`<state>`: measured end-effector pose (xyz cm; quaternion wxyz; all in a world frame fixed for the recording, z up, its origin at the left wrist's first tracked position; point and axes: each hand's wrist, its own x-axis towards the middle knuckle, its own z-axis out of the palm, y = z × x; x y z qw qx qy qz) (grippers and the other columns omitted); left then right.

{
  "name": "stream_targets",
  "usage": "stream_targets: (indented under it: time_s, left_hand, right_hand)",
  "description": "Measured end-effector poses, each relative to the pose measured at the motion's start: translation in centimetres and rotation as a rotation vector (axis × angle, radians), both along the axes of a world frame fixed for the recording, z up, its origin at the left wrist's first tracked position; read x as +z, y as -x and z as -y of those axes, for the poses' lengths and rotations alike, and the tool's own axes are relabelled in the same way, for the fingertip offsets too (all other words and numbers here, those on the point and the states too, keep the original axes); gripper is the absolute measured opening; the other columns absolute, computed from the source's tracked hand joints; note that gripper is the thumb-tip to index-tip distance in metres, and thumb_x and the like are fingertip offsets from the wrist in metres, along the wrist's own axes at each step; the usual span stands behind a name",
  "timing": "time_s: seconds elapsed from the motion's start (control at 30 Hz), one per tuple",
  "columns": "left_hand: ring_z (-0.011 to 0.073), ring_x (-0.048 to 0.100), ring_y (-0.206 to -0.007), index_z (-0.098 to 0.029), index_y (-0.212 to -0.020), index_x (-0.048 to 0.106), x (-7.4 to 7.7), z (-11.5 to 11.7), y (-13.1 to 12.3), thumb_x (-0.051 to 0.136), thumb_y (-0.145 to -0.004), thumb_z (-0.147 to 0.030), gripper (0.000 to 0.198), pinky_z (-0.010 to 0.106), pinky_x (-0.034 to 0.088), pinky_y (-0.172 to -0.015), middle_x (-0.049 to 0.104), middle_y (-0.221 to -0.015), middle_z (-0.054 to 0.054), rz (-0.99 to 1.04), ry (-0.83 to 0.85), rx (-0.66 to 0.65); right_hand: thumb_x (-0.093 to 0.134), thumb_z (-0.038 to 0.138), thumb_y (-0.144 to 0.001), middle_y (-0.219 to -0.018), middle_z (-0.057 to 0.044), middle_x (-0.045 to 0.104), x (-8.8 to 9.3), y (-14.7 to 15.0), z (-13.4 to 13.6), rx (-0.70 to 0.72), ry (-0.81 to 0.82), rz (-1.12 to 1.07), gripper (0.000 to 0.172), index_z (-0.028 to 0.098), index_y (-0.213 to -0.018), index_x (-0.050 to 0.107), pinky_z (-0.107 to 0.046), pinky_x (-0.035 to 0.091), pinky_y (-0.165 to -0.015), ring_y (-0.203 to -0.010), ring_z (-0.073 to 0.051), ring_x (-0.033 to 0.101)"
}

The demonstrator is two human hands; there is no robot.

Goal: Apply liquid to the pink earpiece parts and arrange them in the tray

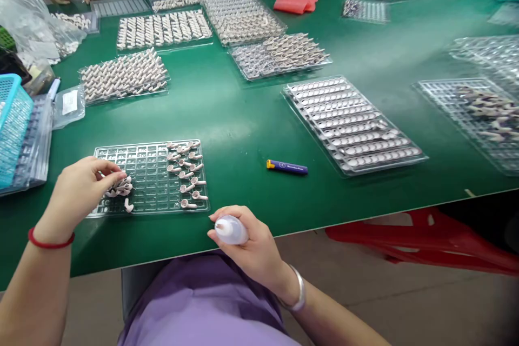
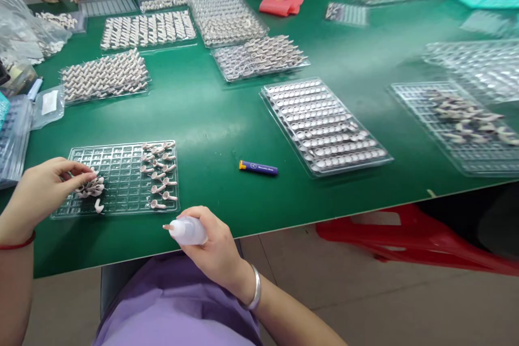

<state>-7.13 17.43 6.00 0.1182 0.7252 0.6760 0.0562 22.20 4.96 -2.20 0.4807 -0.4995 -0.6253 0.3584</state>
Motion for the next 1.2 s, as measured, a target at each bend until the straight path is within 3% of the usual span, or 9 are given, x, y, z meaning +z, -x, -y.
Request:
stream_targets:
  time_s: [0.13, 0.3, 0.5, 0.67, 0.77, 0.87, 1.03, 1.2]
  left_hand:
    - [0.0220, 0.060, -0.067, -0.027, -0.074, 0.074, -1.1, 0.0, -0.1, 0.064, -0.077, -0.036, 0.014, 0.032, 0.041, -0.057, 0.067, -0.082, 0.005, 0.024, 0.061, -0.064]
    - [0.0230, 0.061, -0.065, -0.027, -0.076, 0.075, -1.9, -0.4, 0.2, 0.059, -0.081, -0.042, 0.023, 0.033, 0.043, -0.056, 0.065, -0.081, 0.009, 0.036, 0.037, -0.183]
    - [0.0234, 0.061, -0.071, -0.026, -0.068, 0.073, -1.4, -1.0, -0.5, 0.061, -0.077, -0.049, 0.028, 0.031, 0.042, -0.059, 0.065, -0.075, 0.007, 0.024, 0.154, -0.178]
    - [0.0217, 0.059, -0.070, -0.023, -0.068, 0.072, -0.8, -0.8, -1.0, 0.059, -0.078, -0.056, 0.037, 0.031, 0.043, -0.060, 0.065, -0.075, 0.006, 0.138, 0.136, -0.182]
    - [0.0184, 0.058, -0.066, -0.023, -0.072, 0.073, -0.3, 0.7, -2.1, 0.062, -0.078, -0.055, 0.035, 0.028, 0.043, -0.059, 0.066, -0.073, 0.004, 0.324, 0.064, -0.118]
    - [0.0159, 0.057, -0.062, -0.022, -0.074, 0.074, -0.4, 3.8, -4.3, 0.070, -0.075, -0.051, 0.029, 0.025, 0.044, -0.056, 0.068, -0.069, 0.002, 0.660, 0.093, -0.037]
    - [0.0118, 0.055, -0.058, -0.024, -0.078, 0.078, -3.1, 9.4, -7.3, 0.078, -0.073, -0.040, 0.017, 0.022, 0.045, -0.054, 0.067, -0.068, 0.002, 1.191, 0.290, 0.043]
    - [0.0096, 0.053, -0.059, -0.027, -0.080, 0.079, -5.2, 11.9, -7.8, 0.079, -0.073, -0.036, 0.011, 0.019, 0.045, -0.056, 0.061, -0.063, 0.000, 1.398, 0.317, 0.125]
  right_hand:
    - [0.069, 0.024, -0.083, -0.086, -0.003, 0.071, -0.1, 0.1, 0.0, -0.013, -0.005, 0.024, 0.017, 0.024, -0.095, 0.057, -0.027, 0.058, -0.063, -0.073, -0.018, 0.070]
    - [0.069, 0.024, -0.083, -0.085, -0.003, 0.071, -0.1, 0.1, 0.0, -0.014, 0.006, 0.038, 0.016, 0.024, -0.094, 0.057, -0.027, 0.057, -0.063, -0.072, -0.018, 0.069]
    - [0.069, 0.024, -0.083, -0.085, -0.002, 0.070, 0.2, 0.1, -0.1, -0.023, 0.004, 0.037, 0.016, 0.024, -0.093, 0.057, -0.026, 0.057, -0.063, -0.072, -0.017, 0.069]
    - [0.069, 0.023, -0.082, -0.085, -0.003, 0.071, 0.0, -0.1, 0.0, -0.014, 0.017, 0.028, 0.016, 0.023, -0.093, 0.058, -0.027, 0.057, -0.062, -0.072, -0.017, 0.069]
    - [0.071, 0.025, -0.082, -0.085, -0.003, 0.070, 0.2, 0.3, 0.0, -0.047, 0.038, -0.030, 0.016, 0.023, -0.092, 0.059, -0.028, 0.057, -0.064, -0.074, -0.018, 0.068]
    - [0.072, 0.029, -0.083, -0.090, -0.004, 0.069, 1.0, 1.5, -0.1, -0.032, 0.082, -0.210, 0.019, 0.023, -0.095, 0.058, -0.030, 0.058, -0.068, -0.077, -0.018, 0.068]
    - [0.073, 0.035, -0.081, -0.096, -0.005, 0.069, 2.3, 3.8, -0.7, 0.132, 0.165, -0.499, 0.027, 0.023, -0.096, 0.054, -0.030, 0.059, -0.072, -0.083, -0.018, 0.068]
    - [0.073, 0.036, -0.079, -0.081, -0.001, 0.065, 1.4, 4.4, -0.3, 0.176, 0.206, -0.494, 0.030, 0.022, -0.093, 0.050, -0.026, 0.055, -0.061, -0.066, -0.014, 0.062]
